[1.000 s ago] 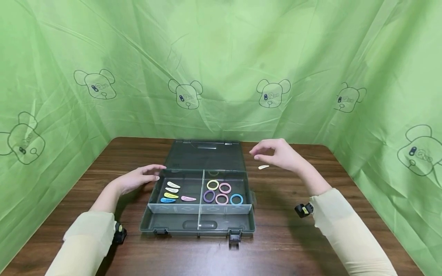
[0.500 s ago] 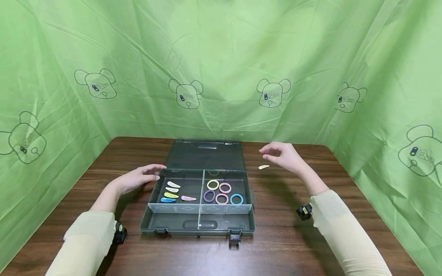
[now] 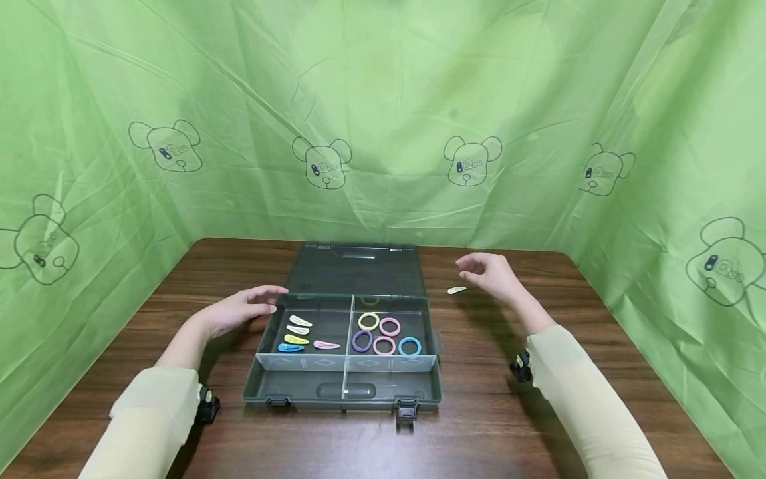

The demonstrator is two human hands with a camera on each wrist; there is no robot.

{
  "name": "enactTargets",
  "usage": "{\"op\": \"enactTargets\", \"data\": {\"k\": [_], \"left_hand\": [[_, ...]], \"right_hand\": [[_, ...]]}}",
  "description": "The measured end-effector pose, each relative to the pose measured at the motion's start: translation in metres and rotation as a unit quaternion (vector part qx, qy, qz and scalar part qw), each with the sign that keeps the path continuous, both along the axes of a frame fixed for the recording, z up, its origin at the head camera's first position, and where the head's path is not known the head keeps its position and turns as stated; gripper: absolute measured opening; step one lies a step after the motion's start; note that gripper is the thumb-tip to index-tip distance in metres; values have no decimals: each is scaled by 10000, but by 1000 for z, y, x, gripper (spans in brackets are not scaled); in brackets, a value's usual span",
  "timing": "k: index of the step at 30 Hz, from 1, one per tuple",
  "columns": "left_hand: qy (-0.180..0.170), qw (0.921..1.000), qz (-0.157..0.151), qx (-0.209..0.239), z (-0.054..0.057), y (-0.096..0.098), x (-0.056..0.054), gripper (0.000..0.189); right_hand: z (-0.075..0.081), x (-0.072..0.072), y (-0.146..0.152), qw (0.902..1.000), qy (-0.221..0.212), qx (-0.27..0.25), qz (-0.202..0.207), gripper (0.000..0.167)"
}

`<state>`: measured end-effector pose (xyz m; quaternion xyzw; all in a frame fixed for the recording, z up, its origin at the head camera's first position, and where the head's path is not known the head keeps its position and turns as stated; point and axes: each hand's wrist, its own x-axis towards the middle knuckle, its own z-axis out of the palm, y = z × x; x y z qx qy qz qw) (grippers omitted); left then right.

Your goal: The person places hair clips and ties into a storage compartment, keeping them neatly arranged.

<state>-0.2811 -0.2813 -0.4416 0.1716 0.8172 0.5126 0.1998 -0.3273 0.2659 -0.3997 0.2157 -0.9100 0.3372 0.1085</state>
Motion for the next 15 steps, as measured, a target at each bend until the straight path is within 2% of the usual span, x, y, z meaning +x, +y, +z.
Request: {"op": "enactTargets", "data": {"k": [8, 15], "left_hand": [[76, 9998, 11, -159, 0, 0, -1, 51], [-6, 9999, 55, -91, 0, -1, -1, 51]], "right_hand": [[-16, -13, 7, 9992, -289, 263, 27, 22], [-26, -23, 10, 9969, -428, 633, 160, 19]]}}
